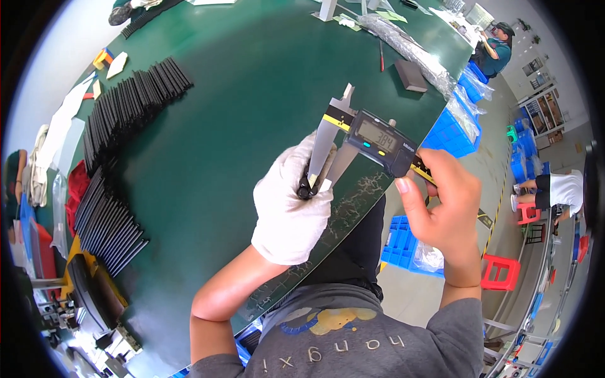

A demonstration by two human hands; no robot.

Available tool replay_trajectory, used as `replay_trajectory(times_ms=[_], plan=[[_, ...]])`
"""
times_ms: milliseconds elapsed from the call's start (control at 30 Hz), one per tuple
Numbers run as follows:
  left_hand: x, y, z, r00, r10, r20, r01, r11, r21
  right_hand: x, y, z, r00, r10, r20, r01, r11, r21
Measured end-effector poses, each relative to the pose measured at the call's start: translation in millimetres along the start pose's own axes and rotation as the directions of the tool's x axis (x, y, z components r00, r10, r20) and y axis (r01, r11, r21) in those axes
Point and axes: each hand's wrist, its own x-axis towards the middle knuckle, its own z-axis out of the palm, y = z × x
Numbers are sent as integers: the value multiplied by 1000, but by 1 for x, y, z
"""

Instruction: Measuring small black industrial components using a digital caliper.

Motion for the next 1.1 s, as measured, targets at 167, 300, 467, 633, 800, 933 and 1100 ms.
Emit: replay_trajectory(times_ms=[167,300,467,633,800,933,1100], plan=[[0,-3,1,999,35,-7,-35,999,-17,1,0,1,1000,0,25,1,1000,-21],[3,6,4,993,9,-118,-10,1000,-12,3,-2,1,1000,18,14,-17,999,-28],[3,4,9,990,38,-139,-38,999,0,1,-3,-1,996,83,17,-81,993,-82],[-1,0,1,997,-49,-51,47,998,-49,2,0,2,1000,11,-21,-13,996,-89],[2,-7,-1,999,-1,54,5,997,-72,2,4,4,1000,-10,8,11,997,-72],[16,4,-12,918,-72,391,249,870,-426,10,15,2,995,-103,-2,103,995,-4],[32,-2,-34,709,64,702,388,796,-465,31,18,3,984,-165,67,159,983,87]])
